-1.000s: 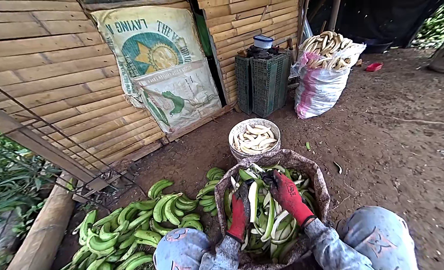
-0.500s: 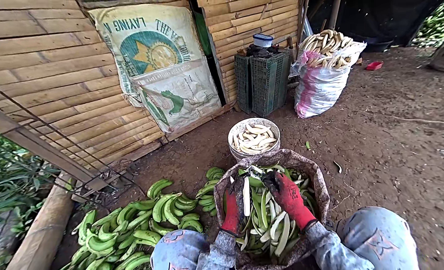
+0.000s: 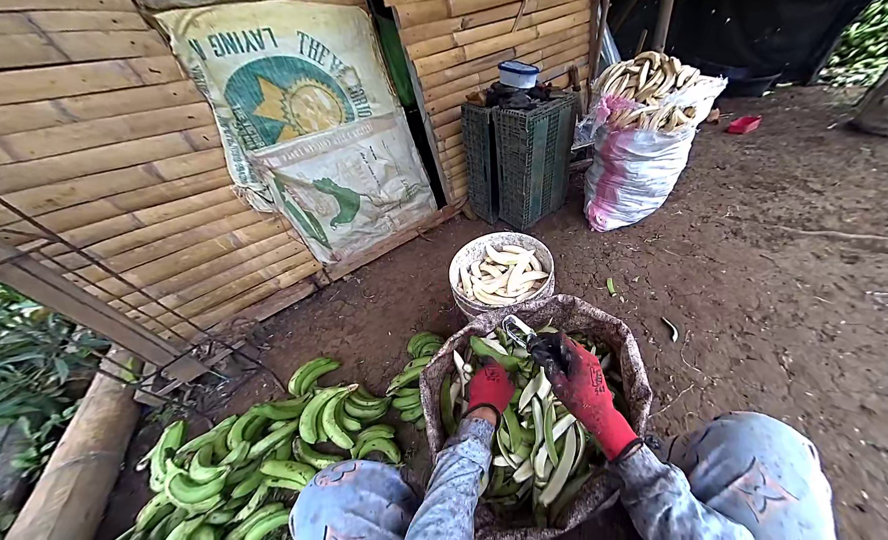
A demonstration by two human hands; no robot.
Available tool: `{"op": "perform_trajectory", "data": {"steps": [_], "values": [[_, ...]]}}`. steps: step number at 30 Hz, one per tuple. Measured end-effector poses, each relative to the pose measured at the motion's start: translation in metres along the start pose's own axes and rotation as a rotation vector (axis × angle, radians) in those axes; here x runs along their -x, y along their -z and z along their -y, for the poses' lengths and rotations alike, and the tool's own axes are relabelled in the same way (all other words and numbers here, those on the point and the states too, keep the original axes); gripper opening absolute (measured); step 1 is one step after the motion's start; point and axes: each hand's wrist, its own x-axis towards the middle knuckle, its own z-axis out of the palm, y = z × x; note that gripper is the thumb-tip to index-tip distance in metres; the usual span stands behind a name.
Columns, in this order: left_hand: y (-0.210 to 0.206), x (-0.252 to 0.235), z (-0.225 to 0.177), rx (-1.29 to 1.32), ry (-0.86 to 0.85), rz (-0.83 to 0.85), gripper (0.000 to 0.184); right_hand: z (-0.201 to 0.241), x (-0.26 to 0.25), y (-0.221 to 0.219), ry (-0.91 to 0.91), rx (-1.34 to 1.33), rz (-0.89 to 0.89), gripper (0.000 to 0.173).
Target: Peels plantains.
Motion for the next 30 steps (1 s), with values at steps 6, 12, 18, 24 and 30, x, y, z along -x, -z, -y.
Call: {"op": "perform_trajectory", "data": {"steps": [6, 12, 18, 24, 30], "values": [[-0.019, -0.01, 0.016, 0.129, 0.011, -0.037, 0.082, 0.004, 0.002, 0.001, -0.038, 0.064, 0.121, 0.035], [-0.002, 0.017, 0.051, 0.196, -0.076, -0.124, 0.065, 0.012, 0.0, 0.027, -0.32, 0.417, 0.604, 0.035], [0.06, 0.048, 0.056, 0.734, -0.288, -0.264, 0.061, 0.001, 0.048, -0.044, -0.176, 0.464, 0.99, 0.037], [0.067, 0.061, 0.051, 1.387, -0.422, -0.363, 0.039, 0.012, 0.016, -0.01, -0.11, 0.137, 0.734, 0.035], [0.031, 0.041, 0.055, 1.297, -0.391, -0.437, 0.037, 0.019, 0.018, 0.007, 0.222, -0.061, 0.39, 0.031]]}}
